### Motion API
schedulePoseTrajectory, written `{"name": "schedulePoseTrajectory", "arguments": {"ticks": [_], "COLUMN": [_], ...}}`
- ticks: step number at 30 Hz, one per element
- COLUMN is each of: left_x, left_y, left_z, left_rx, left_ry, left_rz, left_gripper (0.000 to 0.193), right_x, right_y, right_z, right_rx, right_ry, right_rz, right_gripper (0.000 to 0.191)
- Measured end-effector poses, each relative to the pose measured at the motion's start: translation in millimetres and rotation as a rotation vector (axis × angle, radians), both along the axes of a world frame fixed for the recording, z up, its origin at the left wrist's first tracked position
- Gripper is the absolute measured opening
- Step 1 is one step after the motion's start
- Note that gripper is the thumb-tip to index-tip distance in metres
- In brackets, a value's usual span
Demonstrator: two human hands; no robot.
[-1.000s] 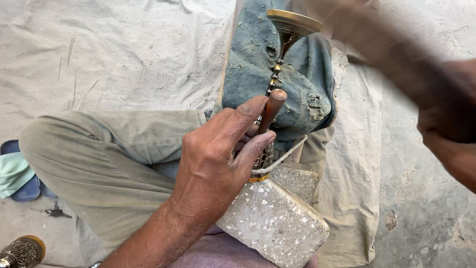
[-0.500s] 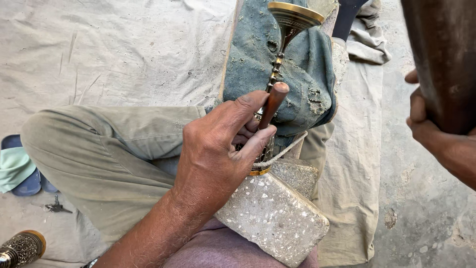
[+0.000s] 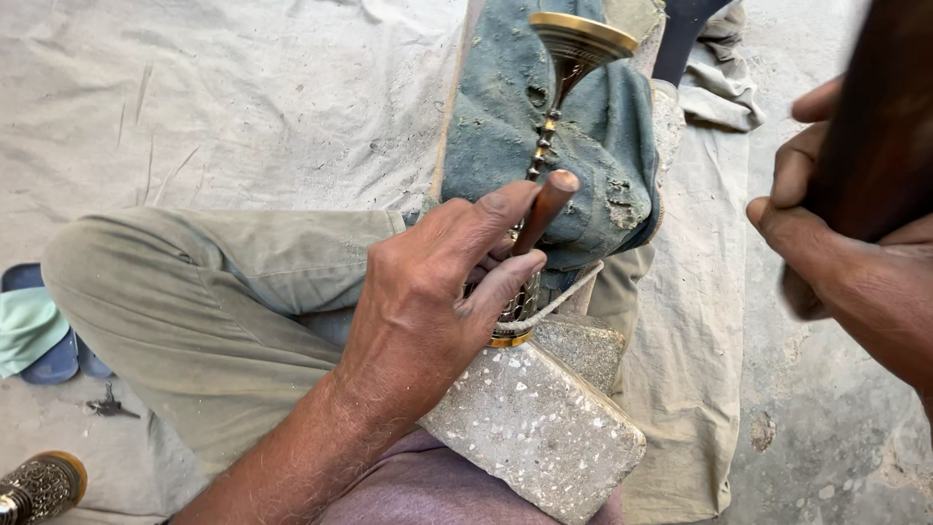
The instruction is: The person sits on the ground holding a wooden punch against the base of an ornate brass object resting on a stone block, and repeatedly strikes the punch with a wooden mallet to shape the metal. They reposition the punch around the object's base and continue hammering.
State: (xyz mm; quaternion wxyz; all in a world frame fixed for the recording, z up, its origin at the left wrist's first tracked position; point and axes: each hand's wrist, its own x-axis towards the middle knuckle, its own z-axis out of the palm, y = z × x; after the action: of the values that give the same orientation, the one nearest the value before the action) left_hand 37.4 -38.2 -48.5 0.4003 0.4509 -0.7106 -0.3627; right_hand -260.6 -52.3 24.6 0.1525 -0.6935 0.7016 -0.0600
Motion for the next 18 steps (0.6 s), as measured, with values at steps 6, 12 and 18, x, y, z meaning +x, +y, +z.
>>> {"name": "schedulePoseTrajectory", "arguments": {"ticks": [6, 12, 18], "left_x": [3, 4, 8], "left_y": [-4, -8, -10], "left_z": [0, -2, 0], "left_rx": [0.039, 0.013, 0.019], "left_ry": [0.008, 0.006, -0.071], "left_rz": [-0.014, -0.049, -0.059], "left_gripper": [0.051, 0.047, 0.051], "right_x": [33, 62, 71], "right_y": [-10, -17, -12], "right_z": [21, 34, 32], "right_rx": [-0.019, -0.056, -0.007], "right_ry": [0.126, 0.099, -0.022], "right_rz": [0.066, 0.248, -0.117], "right_gripper": [0.033, 0.04, 0.037]}}
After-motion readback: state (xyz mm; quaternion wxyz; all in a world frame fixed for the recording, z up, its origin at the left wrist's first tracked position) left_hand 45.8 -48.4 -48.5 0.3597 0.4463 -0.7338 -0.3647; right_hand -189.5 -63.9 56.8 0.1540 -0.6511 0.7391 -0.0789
